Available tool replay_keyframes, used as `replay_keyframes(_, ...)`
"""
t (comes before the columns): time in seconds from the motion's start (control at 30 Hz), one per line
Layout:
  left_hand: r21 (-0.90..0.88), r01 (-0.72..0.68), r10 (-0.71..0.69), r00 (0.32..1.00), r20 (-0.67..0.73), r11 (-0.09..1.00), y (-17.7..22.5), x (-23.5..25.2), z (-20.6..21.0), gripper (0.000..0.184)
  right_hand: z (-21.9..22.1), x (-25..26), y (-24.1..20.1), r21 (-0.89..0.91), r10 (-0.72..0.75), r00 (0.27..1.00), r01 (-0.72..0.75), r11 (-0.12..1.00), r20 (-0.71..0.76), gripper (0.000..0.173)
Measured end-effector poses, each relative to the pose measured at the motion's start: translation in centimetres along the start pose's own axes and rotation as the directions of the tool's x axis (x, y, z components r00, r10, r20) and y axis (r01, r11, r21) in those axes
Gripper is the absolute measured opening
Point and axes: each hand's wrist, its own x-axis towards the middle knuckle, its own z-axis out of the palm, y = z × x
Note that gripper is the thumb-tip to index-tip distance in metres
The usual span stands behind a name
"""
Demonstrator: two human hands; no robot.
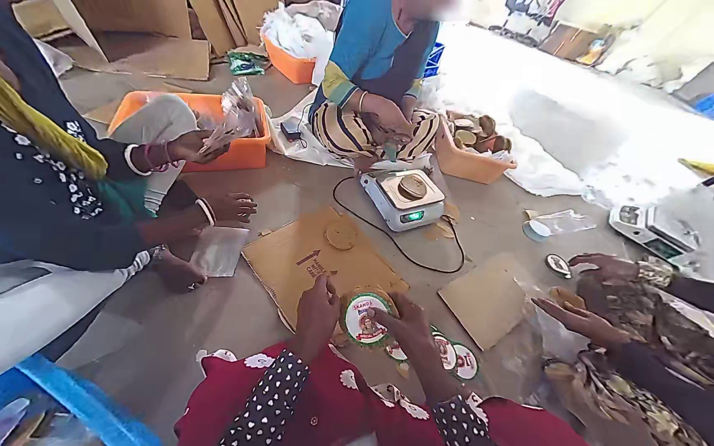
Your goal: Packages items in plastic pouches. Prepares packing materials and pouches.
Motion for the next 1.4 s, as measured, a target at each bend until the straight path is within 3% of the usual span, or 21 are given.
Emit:
replay_keyframes(0.27, 0.133, -0.048, 0.024, 0.985, 0.173, 0.99, 0.7, -0.8, 0.5, 0.026, 1.9, 0.2, 1.1, -0.107, -0.066, 0.989, 0.052, 0.993, -0.136, 0.033)
replay_keyframes(0.47, 0.164, -0.039, 0.017, 0.99, 0.138, 0.986, 1.0, -1.0, 0.1, 0.031, 2.4, -1.4, 0.2, -0.02, -0.023, 0.999, 0.023, 1.0, 0.026, 0.032)
replay_keyframes(0.6, 0.194, -0.075, 0.041, 0.983, 0.177, 0.978, 1.6, -1.3, 0.1, 0.034, 2.7, -1.1, 0.0, -0.302, 0.02, 1.0, -0.017, 0.953, 0.006, 0.031)
replay_keyframes(0.67, 0.239, -0.074, 0.018, 0.974, 0.227, 0.968, 2.3, -1.7, 0.0, 0.036, 2.8, -0.6, 0.2, -0.351, 0.034, 0.999, -0.041, 0.935, -0.024, 0.035)
replay_keyframes(0.77, 0.264, -0.083, 0.014, 0.968, 0.252, 0.961, 2.5, -1.9, 0.0, 0.035, 3.2, 0.1, 0.5, -0.133, 0.125, 0.992, -0.128, 0.983, -0.027, 0.04)
replay_keyframes(0.87, 0.287, -0.105, 0.033, 0.968, 0.247, 0.952, 2.3, -1.9, 0.1, 0.035, 3.2, -0.3, 0.1, 0.121, 0.229, 0.971, -0.235, 0.964, 0.066, 0.031)
replay_keyframes(0.97, 0.287, -0.126, 0.058, 0.97, 0.235, 0.95, 2.4, -1.9, 0.1, 0.034, 3.1, -0.8, -0.1, 0.334, 0.248, 0.961, -0.276, 0.901, 0.124, 0.03)
replay_keyframes(1.03, 0.254, -0.13, 0.075, 0.973, 0.216, 0.958, 2.4, -2.0, 0.2, 0.033, 3.0, -1.0, 0.0, 0.381, 0.221, 0.965, -0.259, 0.888, 0.143, 0.032)
replay_keyframes(1.1, 0.216, -0.135, 0.094, 0.977, 0.191, 0.967, 2.3, -2.1, 0.1, 0.03, 3.0, -1.0, 0.0, 0.314, 0.155, 0.977, -0.194, 0.929, 0.147, 0.031)
replay_keyframes(1.17, 0.153, -0.179, 0.156, 0.976, 0.149, 0.972, 1.8, -2.2, 0.2, 0.028, 3.1, -0.6, 0.2, 0.039, 0.052, 0.995, -0.055, 0.998, 0.086, 0.031)
replay_keyframes(1.23, 0.092, -0.235, 0.226, 0.969, 0.095, 0.968, 1.5, -2.3, 0.4, 0.027, 2.9, -0.6, 0.5, -0.356, -0.1, 0.995, 0.093, 0.93, 0.0, 0.033)
replay_keyframes(1.27, 0.064, -0.254, 0.25, 0.966, 0.065, 0.965, 1.5, -2.3, 0.4, 0.027, 2.7, -0.8, 0.4, -0.465, -0.177, 0.984, 0.146, 0.873, -0.023, 0.035)
replay_keyframes(1.4, -0.072, -0.211, 0.206, 0.976, -0.066, 0.975, 1.1, -2.8, -0.9, 0.031, 1.5, -2.0, 0.5, -0.449, -0.38, 0.921, 0.306, 0.84, -0.083, 0.046)
